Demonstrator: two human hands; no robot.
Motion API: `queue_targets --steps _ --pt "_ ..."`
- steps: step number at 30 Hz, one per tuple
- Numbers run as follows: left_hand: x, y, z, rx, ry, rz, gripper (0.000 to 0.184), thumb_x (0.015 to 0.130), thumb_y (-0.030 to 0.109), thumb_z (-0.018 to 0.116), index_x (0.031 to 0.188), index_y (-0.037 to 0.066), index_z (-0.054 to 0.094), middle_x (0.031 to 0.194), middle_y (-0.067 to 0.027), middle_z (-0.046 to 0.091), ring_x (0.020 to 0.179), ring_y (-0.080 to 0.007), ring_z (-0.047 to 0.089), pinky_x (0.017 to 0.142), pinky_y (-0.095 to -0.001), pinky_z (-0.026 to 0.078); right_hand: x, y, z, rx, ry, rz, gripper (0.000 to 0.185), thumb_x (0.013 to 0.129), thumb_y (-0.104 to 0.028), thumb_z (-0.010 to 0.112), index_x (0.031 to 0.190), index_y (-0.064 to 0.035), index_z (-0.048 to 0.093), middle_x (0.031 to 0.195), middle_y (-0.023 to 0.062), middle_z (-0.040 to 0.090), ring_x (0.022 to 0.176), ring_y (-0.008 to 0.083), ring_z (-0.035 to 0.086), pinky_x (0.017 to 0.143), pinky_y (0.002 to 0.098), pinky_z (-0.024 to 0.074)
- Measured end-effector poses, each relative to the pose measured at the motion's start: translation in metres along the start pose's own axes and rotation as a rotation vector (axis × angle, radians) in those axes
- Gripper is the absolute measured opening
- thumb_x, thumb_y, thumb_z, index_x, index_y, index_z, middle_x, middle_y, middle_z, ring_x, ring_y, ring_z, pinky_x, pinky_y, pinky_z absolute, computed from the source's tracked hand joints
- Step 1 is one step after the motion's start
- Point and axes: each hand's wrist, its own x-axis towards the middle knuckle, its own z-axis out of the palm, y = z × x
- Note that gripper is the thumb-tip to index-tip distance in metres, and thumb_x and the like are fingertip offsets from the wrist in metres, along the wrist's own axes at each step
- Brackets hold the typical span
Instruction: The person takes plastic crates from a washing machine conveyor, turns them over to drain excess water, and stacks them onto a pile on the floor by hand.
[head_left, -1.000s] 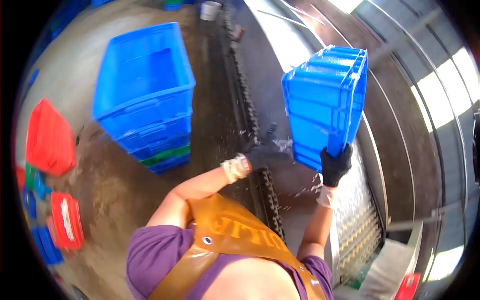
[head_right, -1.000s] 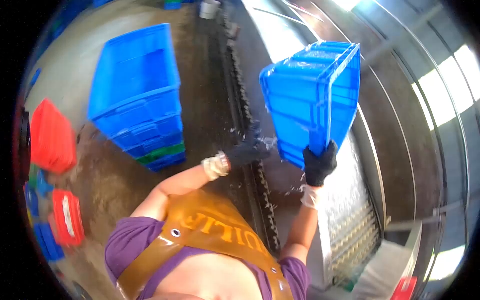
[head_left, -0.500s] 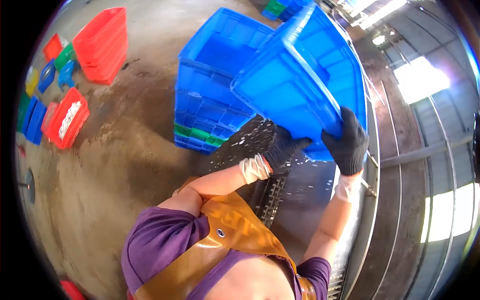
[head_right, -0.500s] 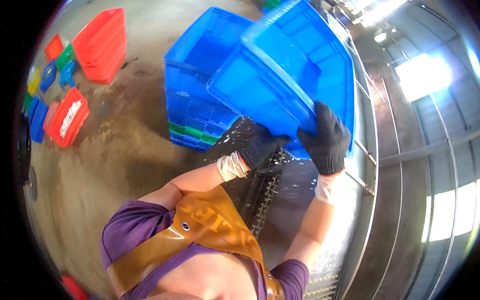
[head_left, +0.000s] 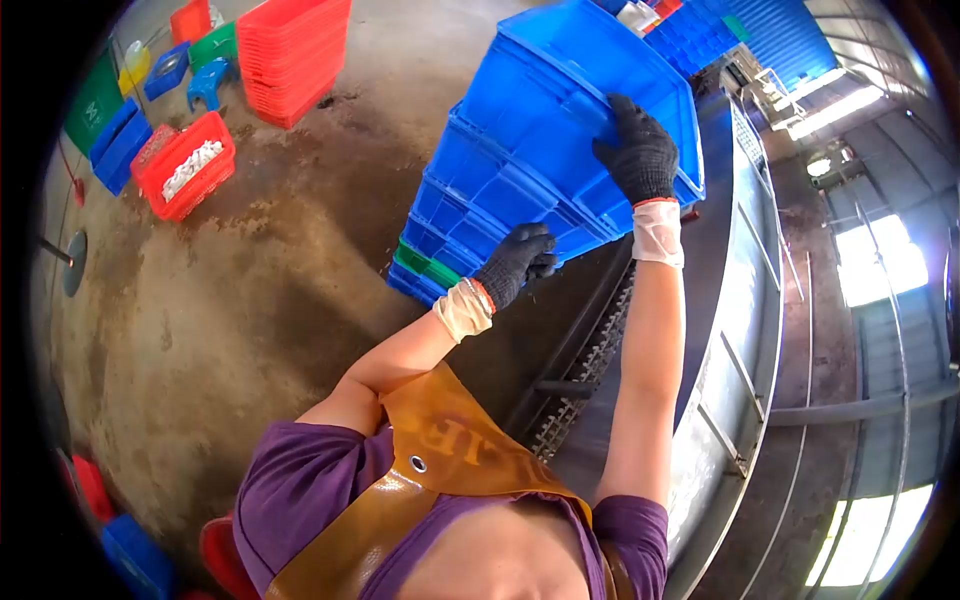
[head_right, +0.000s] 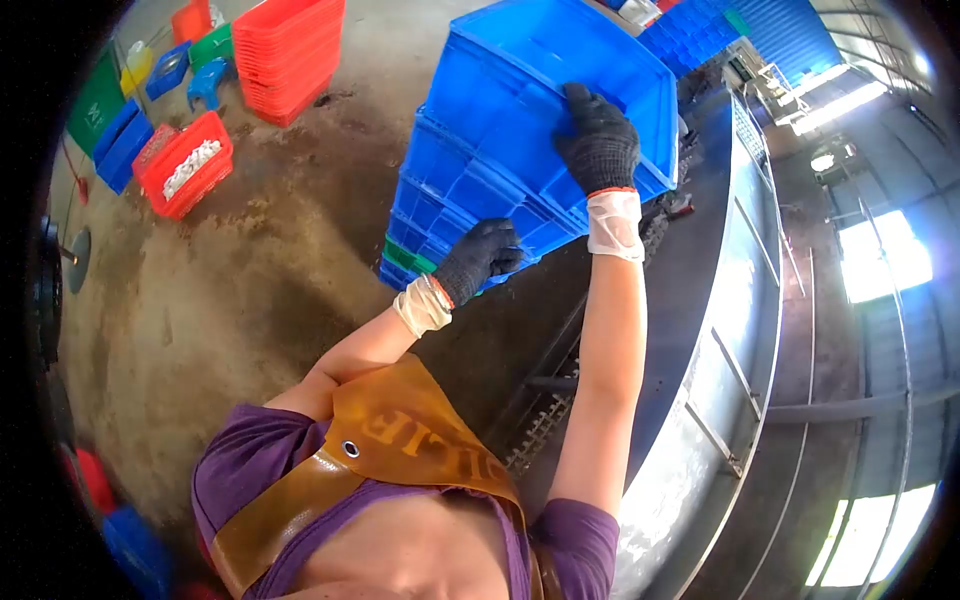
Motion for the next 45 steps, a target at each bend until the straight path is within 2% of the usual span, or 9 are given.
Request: queue_targets --steps 10,13,19,26,31,35,37,41,45 --pt "-0.001 -0.085 0.013 0.315 -0.613 -0.329 0.031 0.088 0.02 0.05 0.115 0.004 0.046 0.097 -0.006 0.054 0.088 -0.0144 0.055 0.075 -0.0283 0.048 -0.155 -0.033 -0.016 0.467 0.264 -0.086 0.044 0.074 -0.022 0.058 0.116 -0.0099 0.052 0.115 0.0116 0.053 0.101 0.0285 0.053 0.086 0.0407 0.0428" --pt "-0.006 -0.12 0.029 0.329 -0.835 -0.612 0.034 0.09 0.02 0.046 0.12 0.004 0.044 0.103 -0.0065 0.054 0.092 -0.0156 0.054 0.079 -0.0287 0.046 -0.275 -0.045 -0.004 0.351 -0.192 0.288 0.03 0.072 -0.025 0.063 0.098 -0.0132 0.06 0.096 0.0087 0.061 0.086 0.0249 0.058 0.073 0.0369 0.0471" --pt "-0.062 -0.185 0.092 0.632 -0.909 -1.092 0.029 0.086 0.01 0.052 0.114 0.004 0.048 0.1 -0.0046 0.054 0.088 -0.0128 0.053 0.074 -0.0255 0.045 -0.506 -0.097 -0.155 -0.135 0.263 1.468 0.035 0.075 -0.018 0.062 0.108 -0.0081 0.056 0.106 0.0148 0.058 0.095 0.0299 0.056 0.084 0.0348 0.0451" --pt "-0.202 -0.278 0.198 0.515 -1.86 -0.199 0.041 0.075 -0.003 0.061 0.113 0.001 0.048 0.104 -0.0074 0.053 0.098 -0.0167 0.051 0.084 -0.0291 0.044 -0.742 -0.292 -0.317 -1.127 0.625 2.365 0.07 0.073 -0.029 0.063 0.13 0.0002 0.034 0.125 0.0239 0.043 0.117 0.0323 0.043 0.099 0.036 0.0338" --pt "-0.27 -0.353 0.224 0.748 -2.5 0.819 0.076 0.061 0.039 0.075 0.121 0.006 0.043 0.107 -0.0174 0.055 0.102 -0.0331 0.051 0.086 -0.0415 0.041 -0.783 -0.352 -0.38 -1.36 0.66 2.448 0.067 0.076 -0.038 0.056 0.129 -0.0026 0.036 0.13 0.0189 0.04 0.118 0.0315 0.041 0.098 0.0401 0.0315" --pt "-0.306 -0.332 0.221 1.131 -2.423 0.869 0.072 0.052 0.042 0.078 0.111 0.011 0.051 0.094 -0.0119 0.059 0.089 -0.0311 0.056 0.077 -0.0413 0.043 -0.8 -0.351 -0.406 -1.725 0.732 2.059 0.052 0.081 -0.045 0.045 0.118 -0.0089 0.048 0.116 0.0177 0.053 0.104 0.0323 0.052 0.09 0.0473 0.0362" --pt "-0.305 -0.333 0.219 0.983 -2.403 0.893 0.068 0.052 0.037 0.077 0.109 0.009 0.051 0.092 -0.012 0.059 0.086 -0.0317 0.055 0.075 -0.042 0.043 -0.806 -0.325 -0.411 -1.447 0.468 2.522 0.047 0.08 -0.049 0.044 0.104 -0.0102 0.056 0.101 0.0157 0.061 0.093 0.0323 0.058 0.083 0.0437 0.041" --pt "-0.309 -0.329 0.22 0.999 -2.411 0.856 0.074 0.051 0.033 0.079 0.113 0.006 0.049 0.097 -0.0148 0.058 0.09 -0.0339 0.055 0.077 -0.0433 0.043 -0.852 -0.261 -0.316 -1.697 0.647 1.938 0.062 0.076 -0.027 0.059 0.128 -0.0001 0.037 0.126 0.0207 0.044 0.116 0.0331 0.042 0.097 0.0362 0.0327" --pt "-0.307 -0.336 0.216 1.059 -2.433 0.894 0.078 0.05 0.033 0.08 0.115 0.005 0.047 0.098 -0.0163 0.057 0.091 -0.0345 0.055 0.078 -0.044 0.044 -0.827 -0.237 -0.314 -1.134 1.876 2.37 0.049 0.076 -0.026 0.058 0.119 -0.0042 0.048 0.117 0.016 0.054 0.11 0.0303 0.049 0.09 0.0363 0.0399"
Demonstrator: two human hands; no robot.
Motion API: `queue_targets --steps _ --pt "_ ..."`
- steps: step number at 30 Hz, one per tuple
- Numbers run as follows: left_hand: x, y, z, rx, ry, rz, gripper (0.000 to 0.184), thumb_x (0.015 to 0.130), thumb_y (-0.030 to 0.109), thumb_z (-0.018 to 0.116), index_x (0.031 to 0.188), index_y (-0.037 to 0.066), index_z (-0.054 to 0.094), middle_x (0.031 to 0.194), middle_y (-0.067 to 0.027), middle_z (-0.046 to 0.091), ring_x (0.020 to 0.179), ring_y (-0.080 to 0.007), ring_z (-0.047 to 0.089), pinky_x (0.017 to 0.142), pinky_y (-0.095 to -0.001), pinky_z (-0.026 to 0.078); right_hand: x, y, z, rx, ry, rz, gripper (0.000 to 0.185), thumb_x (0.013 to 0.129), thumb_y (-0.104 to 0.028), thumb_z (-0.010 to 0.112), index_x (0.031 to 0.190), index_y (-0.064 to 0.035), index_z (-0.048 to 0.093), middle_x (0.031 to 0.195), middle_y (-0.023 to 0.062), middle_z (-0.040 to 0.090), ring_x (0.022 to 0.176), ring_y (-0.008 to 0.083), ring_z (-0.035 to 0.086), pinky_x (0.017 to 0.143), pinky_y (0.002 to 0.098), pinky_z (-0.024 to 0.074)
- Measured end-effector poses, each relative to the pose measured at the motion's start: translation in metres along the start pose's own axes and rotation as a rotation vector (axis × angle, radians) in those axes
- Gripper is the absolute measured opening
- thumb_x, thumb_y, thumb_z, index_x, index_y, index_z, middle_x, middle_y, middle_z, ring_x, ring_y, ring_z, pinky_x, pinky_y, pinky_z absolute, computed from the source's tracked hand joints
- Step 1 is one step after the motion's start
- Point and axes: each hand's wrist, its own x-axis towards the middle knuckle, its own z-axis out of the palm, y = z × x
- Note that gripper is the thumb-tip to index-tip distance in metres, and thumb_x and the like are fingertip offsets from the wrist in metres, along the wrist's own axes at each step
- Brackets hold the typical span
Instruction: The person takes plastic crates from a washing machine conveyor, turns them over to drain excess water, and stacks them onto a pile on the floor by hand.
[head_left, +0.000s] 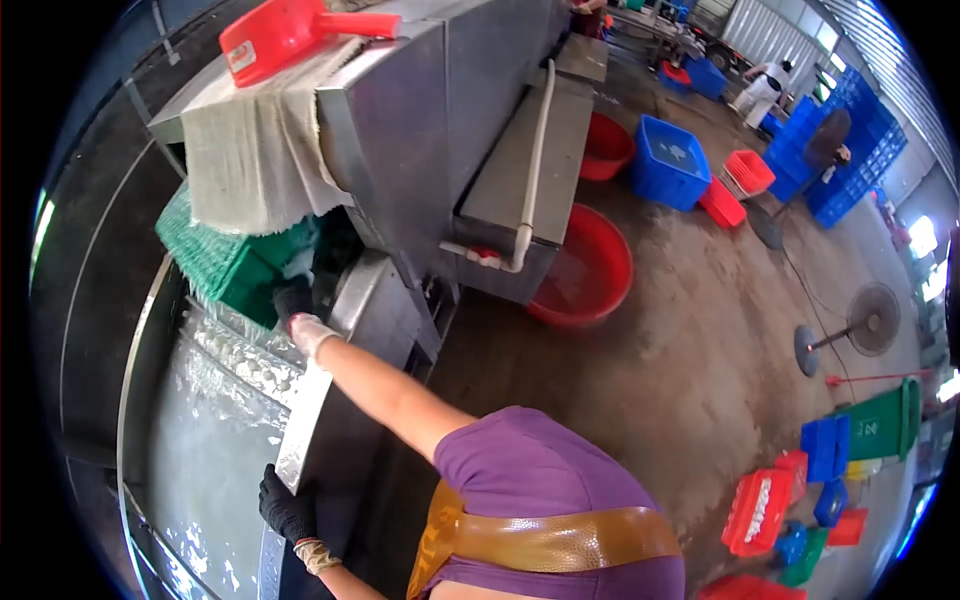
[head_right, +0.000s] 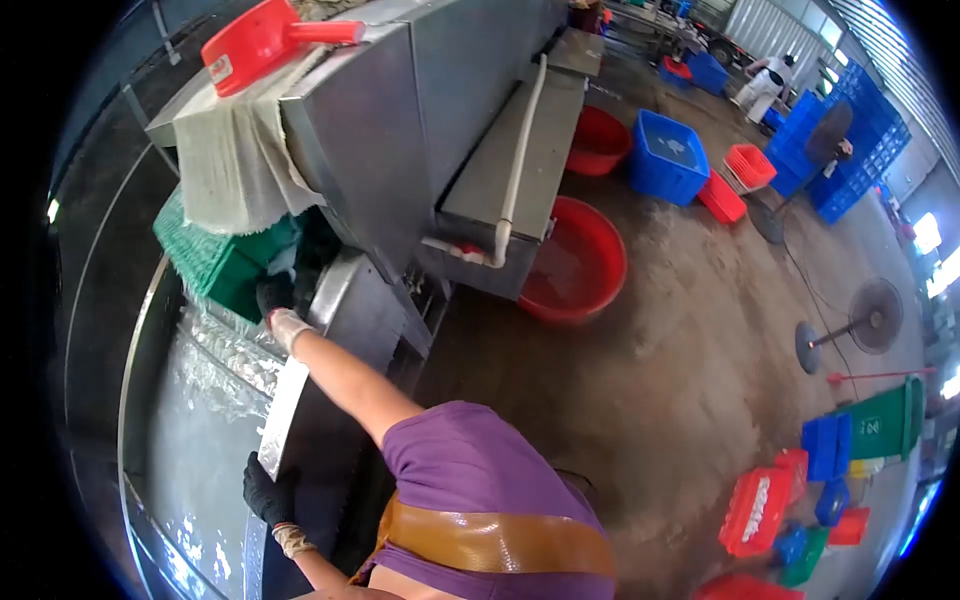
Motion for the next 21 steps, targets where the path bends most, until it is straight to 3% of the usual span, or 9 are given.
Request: queue_targets --steps 2,4,11,12,13,14,17,18,21 --pt "0.003 -0.005 0.001 -0.014 0.024 0.031 0.08 0.05 0.034 0.08 0.116 0.005 0.046 0.099 -0.0167 0.057 0.091 -0.0351 0.054 0.077 -0.0442 0.044 0.03 0.064 0.059 0.033 0.12 0.064 0.039 0.08 -0.026 0.052 0.111 -0.0041 0.053 0.108 0.0193 0.056 0.101 0.0315 0.053 0.084 0.0354 0.0433" --pt "0.005 -0.004 0.001 0.0 0.006 0.043 0.081 0.05 0.034 0.08 0.117 0.005 0.046 0.1 -0.0166 0.056 0.092 -0.0354 0.054 0.077 -0.0443 0.044 0.002 0.036 0.05 0.467 0.158 0.027 0.045 0.081 -0.025 0.05 0.12 -0.0026 0.047 0.12 0.0148 0.051 0.112 0.0285 0.047 0.092 0.0338 0.0381" --pt "0.004 -0.002 -0.005 -0.009 -0.002 0.007 0.081 0.05 0.037 0.079 0.116 0.005 0.046 0.1 -0.0162 0.056 0.092 -0.0348 0.054 0.077 -0.0443 0.044 0.017 0.054 0.087 0.787 -0.382 0.308 0.063 0.075 -0.026 0.06 0.127 -0.0013 0.037 0.129 0.0157 0.042 0.114 0.0265 0.044 0.094 0.0349 0.0363" --pt "0.004 0.001 -0.006 -0.006 -0.011 0.007 0.08 0.051 0.038 0.079 0.116 0.004 0.046 0.099 -0.0163 0.057 0.092 -0.0347 0.054 0.077 -0.0441 0.044 0.018 0.057 0.091 0.79 -0.415 0.281 0.065 0.074 -0.026 0.061 0.128 -0.0011 0.035 0.13 0.0158 0.041 0.115 0.0262 0.044 0.094 0.035 0.036" --pt "0.002 0.004 -0.008 -0.014 -0.02 0.0 0.079 0.051 0.038 0.079 0.115 0.004 0.047 0.1 -0.0166 0.057 0.092 -0.0346 0.054 0.077 -0.0436 0.044 -0.012 0.026 0.078 0.599 -0.15 0.361 0.078 0.067 -0.027 0.067 0.131 -0.0007 0.029 0.127 0.0216 0.041 0.114 0.0301 0.044 0.094 0.037 0.036" --pt "0.002 0.005 -0.008 -0.008 -0.023 0.002 0.079 0.051 0.038 0.079 0.115 0.004 0.047 0.1 -0.0166 0.057 0.092 -0.0346 0.054 0.077 -0.0436 0.044 -0.034 0.006 0.07 0.603 -0.149 0.367 0.078 0.067 -0.027 0.067 0.131 -0.0007 0.029 0.127 0.0216 0.041 0.114 0.0301 0.044 0.094 0.037 0.036" --pt "-0.003 -0.003 -0.001 -0.041 0.097 0.071 0.075 0.053 0.038 0.078 0.113 0.003 0.049 0.101 -0.0171 0.057 0.093 -0.0346 0.054 0.078 -0.0435 0.044 -0.078 -0.025 0.073 0.13 -0.306 0.021 0.087 0.068 -0.031 0.067 0.131 0.0084 0.022 0.112 0.0245 0.053 0.1 0.0335 0.054 0.086 0.0387 0.0427" --pt "-0.007 -0.006 0.004 -0.074 0.196 0.141 0.07 0.055 0.035 0.078 0.111 0.002 0.05 0.102 -0.0179 0.057 0.094 -0.0354 0.054 0.081 -0.0431 0.043 -0.085 -0.029 0.097 0.026 -0.188 -0.065 0.092 0.068 -0.033 0.066 0.132 0.0088 0.014 0.116 0.0254 0.049 0.103 0.035 0.052 0.089 0.0386 0.0406" --pt "-0.012 -0.023 0.02 -0.264 0.413 0.301 0.055 0.061 0.022 0.075 0.106 0.0 0.053 0.103 -0.0178 0.056 0.095 -0.0347 0.054 0.086 -0.0427 0.042 -0.089 -0.037 0.124 0.115 -0.135 -0.151 0.075 0.072 -0.029 0.063 0.127 0.0078 0.026 0.124 0.0254 0.041 0.111 0.0339 0.043 0.098 0.0415 0.0318"
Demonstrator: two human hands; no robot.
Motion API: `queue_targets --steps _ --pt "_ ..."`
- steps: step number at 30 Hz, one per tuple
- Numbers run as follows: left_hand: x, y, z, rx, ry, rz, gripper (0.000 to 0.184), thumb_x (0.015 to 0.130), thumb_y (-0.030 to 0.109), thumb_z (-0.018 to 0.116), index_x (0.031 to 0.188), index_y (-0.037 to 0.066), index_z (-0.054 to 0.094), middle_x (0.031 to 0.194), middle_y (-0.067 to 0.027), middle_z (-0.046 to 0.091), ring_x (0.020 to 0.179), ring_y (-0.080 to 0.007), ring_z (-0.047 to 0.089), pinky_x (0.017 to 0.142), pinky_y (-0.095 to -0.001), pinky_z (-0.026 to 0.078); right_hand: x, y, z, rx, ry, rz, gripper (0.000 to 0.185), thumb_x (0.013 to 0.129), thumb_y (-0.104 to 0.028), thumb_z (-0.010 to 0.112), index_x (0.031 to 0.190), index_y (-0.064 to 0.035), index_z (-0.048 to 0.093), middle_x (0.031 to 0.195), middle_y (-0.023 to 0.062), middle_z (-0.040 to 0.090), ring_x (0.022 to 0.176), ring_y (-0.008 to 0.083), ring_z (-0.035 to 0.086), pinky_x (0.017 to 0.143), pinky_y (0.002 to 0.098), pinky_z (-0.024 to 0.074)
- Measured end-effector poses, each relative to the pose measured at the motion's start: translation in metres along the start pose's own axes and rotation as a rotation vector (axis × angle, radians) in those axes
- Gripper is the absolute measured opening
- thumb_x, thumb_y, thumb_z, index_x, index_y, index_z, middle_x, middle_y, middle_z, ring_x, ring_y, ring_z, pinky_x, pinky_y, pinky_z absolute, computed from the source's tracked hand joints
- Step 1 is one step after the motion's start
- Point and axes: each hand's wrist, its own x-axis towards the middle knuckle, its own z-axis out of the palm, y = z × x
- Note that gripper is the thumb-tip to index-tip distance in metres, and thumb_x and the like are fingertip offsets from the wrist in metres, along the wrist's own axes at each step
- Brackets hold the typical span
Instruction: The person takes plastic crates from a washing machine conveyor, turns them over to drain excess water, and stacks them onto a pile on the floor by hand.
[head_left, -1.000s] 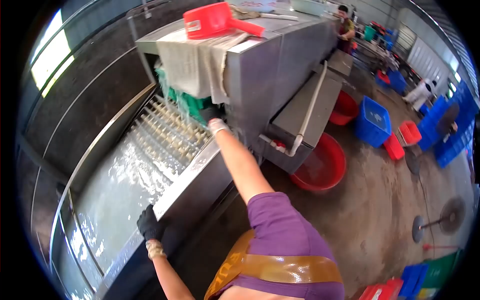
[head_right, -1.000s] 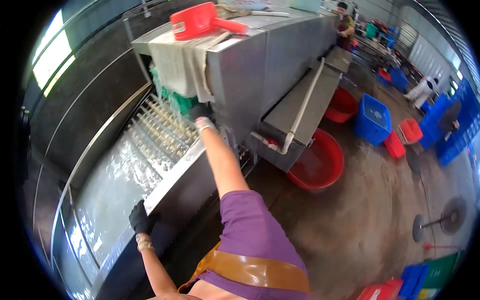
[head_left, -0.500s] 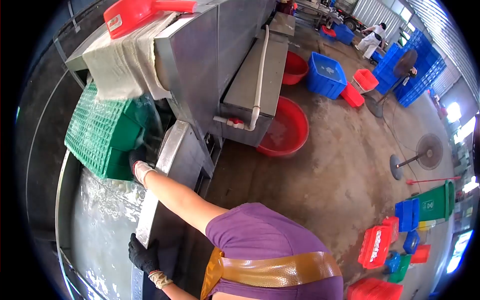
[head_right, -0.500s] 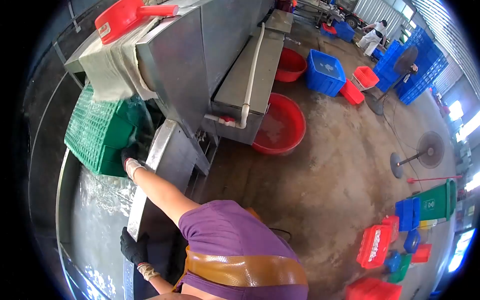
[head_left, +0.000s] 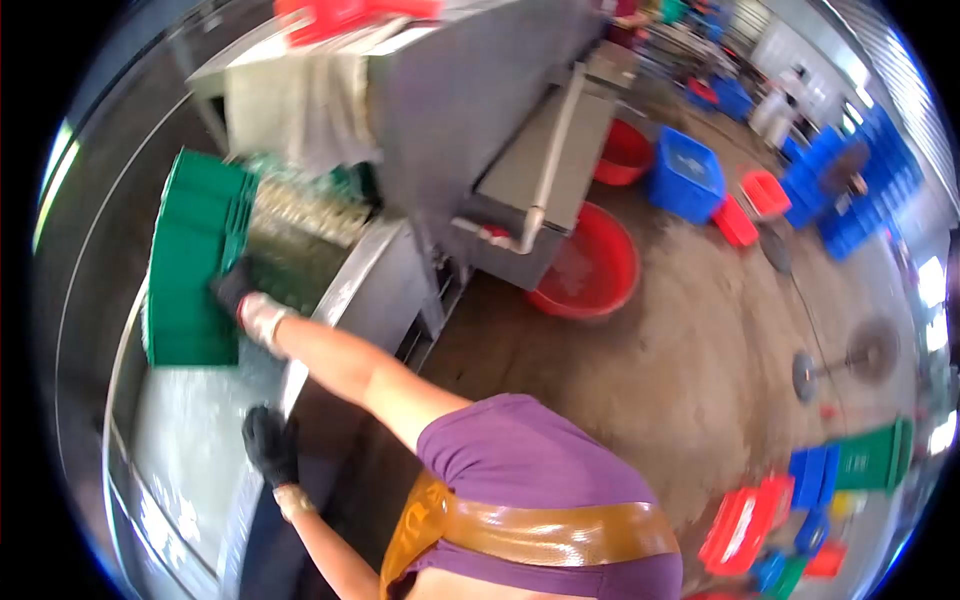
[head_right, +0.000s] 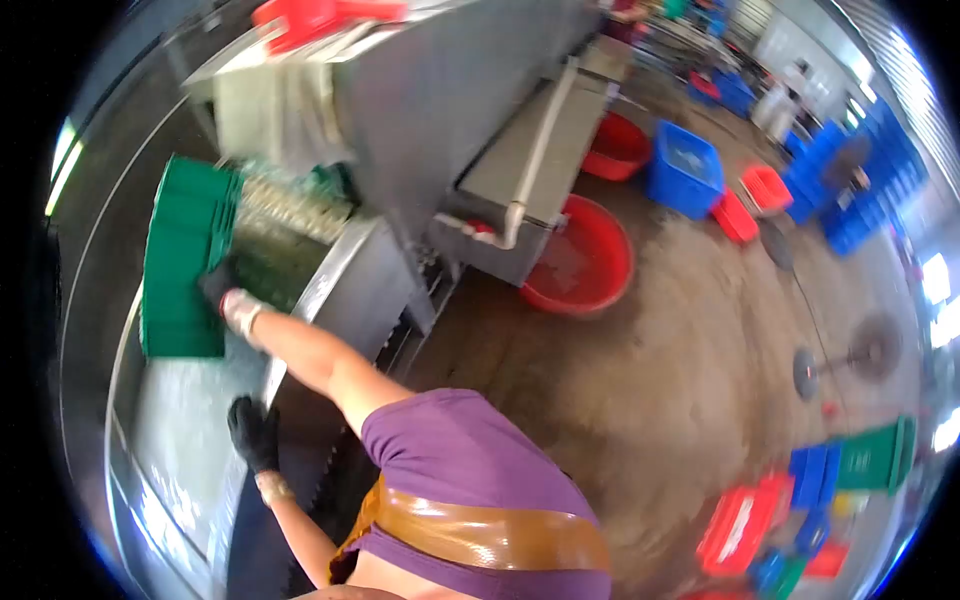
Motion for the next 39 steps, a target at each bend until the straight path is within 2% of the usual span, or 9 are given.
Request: queue_targets --steps 2,5,6,9,15,22,31,35,39 --pt "-0.015 0.006 -0.009 -0.119 0.18 -0.135 0.045 0.064 0.014 0.073 0.103 0.001 0.055 0.103 -0.0169 0.057 0.095 -0.0334 0.054 0.086 -0.041 0.043 -0.024 0.012 0.024 -0.258 0.104 -0.713 0.042 0.08 -0.02 0.05 0.117 0.0006 0.05 0.107 0.017 0.056 0.107 0.0298 0.047 0.099 0.0532 0.025" --pt "-0.041 0.032 -0.042 -0.098 0.445 -0.206 0.034 0.067 0.006 0.07 0.098 0.002 0.057 0.1 -0.0149 0.059 0.093 -0.0312 0.056 0.081 -0.0368 0.046 -0.078 -0.069 -0.06 -1.015 -0.64 -0.991 0.038 0.087 -0.02 0.037 0.12 -0.005 0.05 0.123 0.0105 0.051 0.112 0.0303 0.045 0.101 0.0597 0.0148" --pt "-0.051 0.042 -0.057 -0.073 0.472 -0.234 0.033 0.067 0.004 0.069 0.098 0.002 0.057 0.099 -0.0144 0.059 0.092 -0.0304 0.056 0.081 -0.0365 0.046 -0.076 -0.048 -0.041 -0.787 0.039 -1.541 0.042 0.087 -0.022 0.037 0.123 -0.0018 0.043 0.131 0.013 0.042 0.11 0.0298 0.046 0.104 0.0544 0.0147" --pt "-0.08 0.059 -0.102 -0.082 0.58 -0.355 0.032 0.068 0.0 0.067 0.097 0.002 0.057 0.097 -0.0135 0.058 0.091 -0.0276 0.056 0.08 -0.0344 0.046 -0.151 -0.131 -0.093 -0.03 -0.684 -0.626 0.056 0.063 -0.025 0.062 0.115 -0.007 0.048 0.097 0.0155 0.061 0.084 0.0339 0.059 0.075 0.0372 0.0473" --pt "-0.115 0.081 -0.191 -0.014 0.865 -0.575 0.053 0.071 0.001 0.069 0.118 0.003 0.045 0.115 -0.0104 0.048 0.103 -0.0189 0.048 0.088 -0.0319 0.042 -0.254 -0.193 -0.1 -0.23 -0.842 -1.095 0.042 0.061 -0.024 0.064 0.1 -0.011 0.056 0.087 0.0157 0.061 0.082 0.0325 0.06 0.073 0.0402 0.0471" --pt "-0.175 0.103 -0.246 0.293 0.879 -0.79 0.099 0.056 0.024 0.083 0.131 -0.002 0.025 0.128 -0.0195 0.037 0.118 -0.0298 0.039 0.099 -0.0389 0.032 -0.352 -0.127 -0.172 0.159 -1.002 -1.727 0.039 0.064 -0.009 0.059 0.102 -0.0129 0.052 0.066 0.0085 0.051 0.056 0.0276 0.053 0.049 0.0385 0.041" --pt "-0.244 0.134 -0.177 0.273 0.905 -0.909 0.111 0.052 0.019 0.084 0.136 0.003 0.014 0.127 -0.0136 0.04 0.117 -0.0261 0.04 0.101 -0.0381 0.032 -0.355 -0.109 -0.22 0.244 -1.139 -1.981 0.037 0.068 -0.014 0.058 0.106 -0.0138 0.055 0.083 0.0054 0.052 0.079 0.0233 0.054 0.069 0.0366 0.0469" --pt "-0.251 0.137 -0.162 -0.267 1.082 -0.922 0.098 0.048 0.014 0.084 0.129 0.004 0.028 0.121 -0.0117 0.045 0.11 -0.0231 0.046 0.095 -0.0376 0.038 -0.299 -0.099 -0.243 0.172 -1.105 -1.357 0.08 0.054 -0.023 0.081 0.122 -0.0054 0.043 0.122 0.0196 0.041 0.114 0.0315 0.041 0.096 0.0418 0.0337" --pt "-0.195 0.169 -0.216 0.169 1.067 -0.693 0.088 0.048 0.017 0.086 0.123 0.005 0.04 0.114 -0.0099 0.049 0.106 -0.0221 0.049 0.09 -0.0378 0.041 -0.244 -0.044 -0.225 0.27 -1.34 -0.472 0.099 0.064 -0.007 0.076 0.14 -0.008 0.011 0.138 0.0163 0.027 0.125 0.0276 0.03 0.098 0.0397 0.0333"
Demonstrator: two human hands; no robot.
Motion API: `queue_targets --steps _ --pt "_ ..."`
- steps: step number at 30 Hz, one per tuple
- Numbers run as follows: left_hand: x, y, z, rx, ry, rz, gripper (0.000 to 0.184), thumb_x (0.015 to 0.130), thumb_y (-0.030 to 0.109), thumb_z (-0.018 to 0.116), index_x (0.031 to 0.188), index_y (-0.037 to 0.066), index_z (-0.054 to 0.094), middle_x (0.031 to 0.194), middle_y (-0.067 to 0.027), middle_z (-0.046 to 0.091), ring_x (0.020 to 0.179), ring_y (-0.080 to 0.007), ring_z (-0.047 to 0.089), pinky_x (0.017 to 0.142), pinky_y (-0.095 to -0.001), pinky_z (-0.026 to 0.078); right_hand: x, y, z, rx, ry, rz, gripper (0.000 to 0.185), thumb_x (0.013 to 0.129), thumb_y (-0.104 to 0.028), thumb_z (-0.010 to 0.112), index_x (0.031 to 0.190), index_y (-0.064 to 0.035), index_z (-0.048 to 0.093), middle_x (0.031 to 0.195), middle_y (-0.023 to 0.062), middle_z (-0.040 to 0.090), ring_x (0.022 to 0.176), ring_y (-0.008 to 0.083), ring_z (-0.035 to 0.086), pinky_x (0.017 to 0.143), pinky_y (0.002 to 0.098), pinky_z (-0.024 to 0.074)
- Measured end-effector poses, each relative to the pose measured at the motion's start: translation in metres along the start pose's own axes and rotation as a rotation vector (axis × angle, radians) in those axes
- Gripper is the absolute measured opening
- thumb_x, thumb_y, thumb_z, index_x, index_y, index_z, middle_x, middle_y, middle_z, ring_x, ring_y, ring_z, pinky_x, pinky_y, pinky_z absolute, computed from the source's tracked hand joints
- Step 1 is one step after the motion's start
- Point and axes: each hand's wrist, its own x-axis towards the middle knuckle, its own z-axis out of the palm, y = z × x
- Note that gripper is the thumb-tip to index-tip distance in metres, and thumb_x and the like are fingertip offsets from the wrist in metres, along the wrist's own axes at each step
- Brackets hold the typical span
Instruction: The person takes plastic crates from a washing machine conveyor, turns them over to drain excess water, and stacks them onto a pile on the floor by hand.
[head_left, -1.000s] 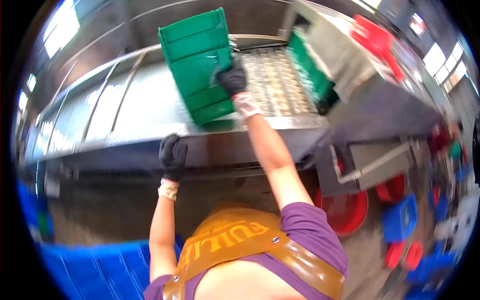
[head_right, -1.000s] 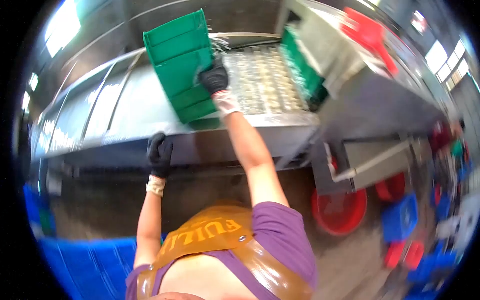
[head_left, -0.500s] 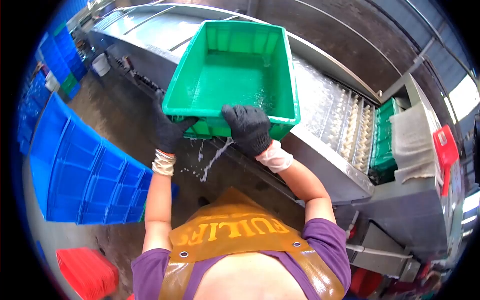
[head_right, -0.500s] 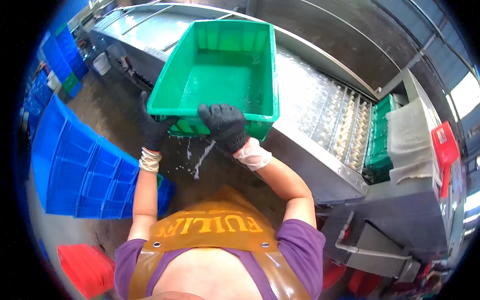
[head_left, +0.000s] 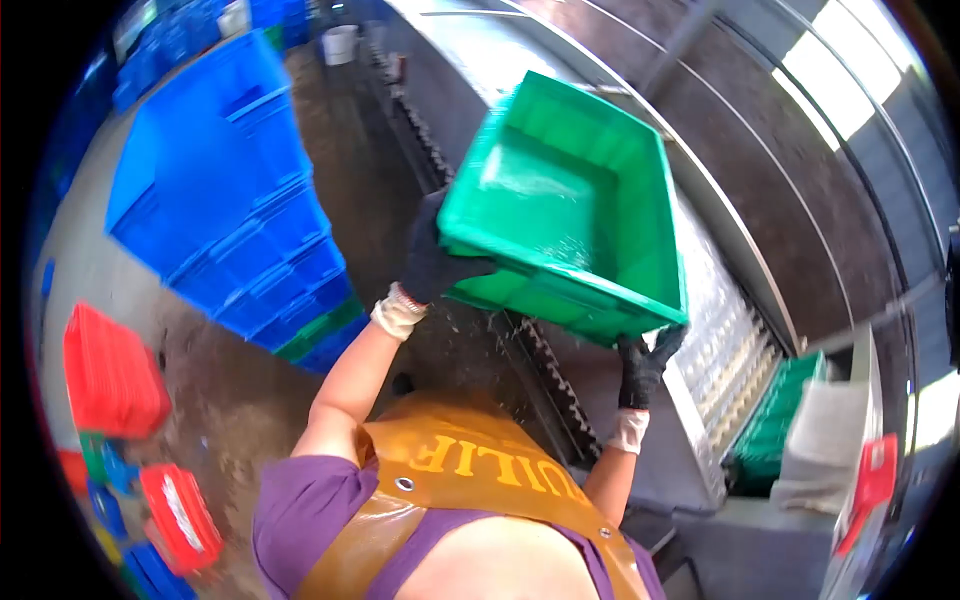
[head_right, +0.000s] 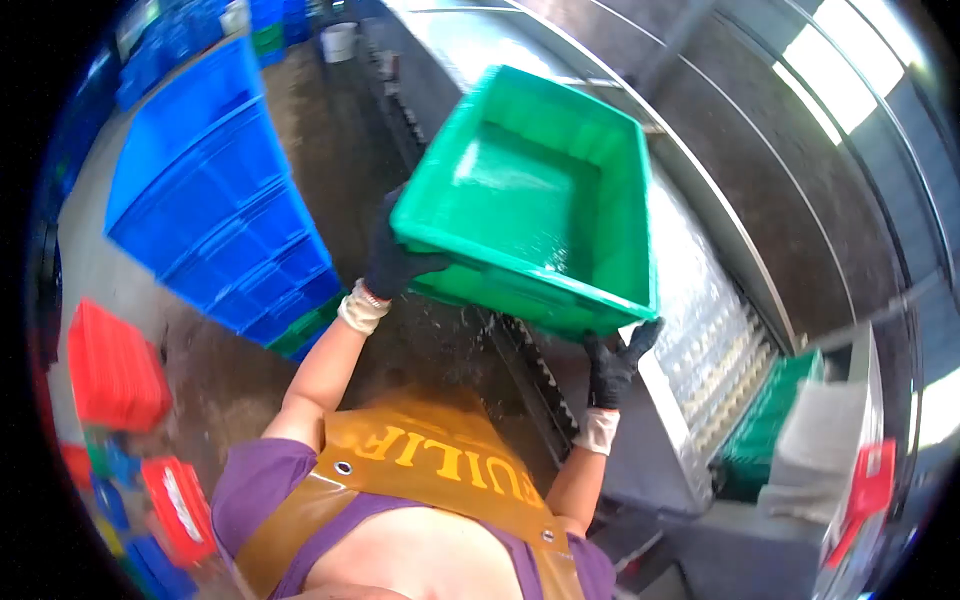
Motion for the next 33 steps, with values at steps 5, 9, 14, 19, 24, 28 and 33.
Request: queue_targets --steps 5,9,14,19,24,28,33 --pt "0.053 0.057 0.0 0.194 -0.125 0.163 0.08 0.054 0.026 0.083 0.121 0.005 0.044 0.112 -0.0135 0.051 0.106 -0.0285 0.049 0.091 -0.039 0.039 0.0 0.024 0.023 0.322 -0.188 0.314 0.073 0.075 0.002 0.061 0.135 -0.0073 0.022 0.128 0.0127 0.038 0.112 0.0246 0.042 0.093 0.0385 0.038" --pt "0.105 0.108 -0.018 0.361 -0.106 0.349 0.079 0.058 0.041 0.078 0.12 0.005 0.044 0.112 -0.0169 0.05 0.107 -0.0338 0.047 0.093 -0.0424 0.036 0.01 0.01 0.067 0.557 -0.211 0.155 0.068 0.081 0.001 0.055 0.137 -0.0122 0.018 0.135 0.0128 0.03 0.118 0.0276 0.036 0.096 0.0438 0.0345" --pt "0.153 0.157 -0.098 0.573 0.036 0.497 0.075 0.059 0.048 0.076 0.112 0.0 0.05 0.107 -0.0178 0.053 0.103 -0.0303 0.05 0.093 -0.0402 0.037 0.043 -0.074 0.156 0.686 -0.331 0.048 0.061 0.082 0.0 0.055 0.133 -0.0098 0.023 0.131 0.0131 0.034 0.115 0.026 0.04 0.094 0.0419 0.0375" --pt "0.168 0.215 -0.191 0.753 0.32 0.471 0.055 0.071 0.037 0.069 0.108 0.001 0.052 0.093 -0.0149 0.06 0.086 -0.0254 0.058 0.077 -0.0352 0.046 0.09 -0.181 0.237 0.709 -0.593 -0.19 0.054 0.082 -0.006 0.058 0.128 -0.0015 0.032 0.123 0.0146 0.043 0.107 0.0232 0.047 0.087 0.0355 0.0441" --pt "0.137 0.223 -0.284 0.474 0.487 0.126 0.06 0.068 0.028 0.075 0.112 -0.002 0.047 0.1 -0.0156 0.059 0.089 -0.0245 0.058 0.081 -0.0321 0.046 0.094 -0.245 0.335 0.679 -0.956 -0.169 0.064 0.07 -0.002 0.071 0.122 -0.0037 0.035 0.113 0.0118 0.05 0.102 0.0217 0.05 0.085 0.0333 0.0442" --pt "0.102 0.174 -0.386 1.049 0.554 -0.05 0.058 0.079 0.041 0.062 0.118 0.0 0.049 0.104 -0.0168 0.06 0.101 -0.0233 0.056 0.085 -0.0332 0.043 0.07 -0.233 0.452 0.513 -0.923 -0.461 0.08 0.06 -0.019 0.081 0.123 -0.0045 0.035 0.112 0.0128 0.051 0.104 0.0238 0.049 0.086 0.0354 0.0423" --pt "0.061 0.134 -0.424 0.922 0.61 -0.229 0.059 0.084 0.05 0.05 0.117 0.0 0.05 0.098 -0.0162 0.061 0.092 -0.0248 0.057 0.082 -0.033 0.043 0.043 -0.246 0.516 0.517 -1.0 -0.522 0.07 0.065 -0.022 0.079 0.12 -0.0024 0.04 0.105 0.0123 0.057 0.095 0.0204 0.055 0.081 0.0314 0.0466"
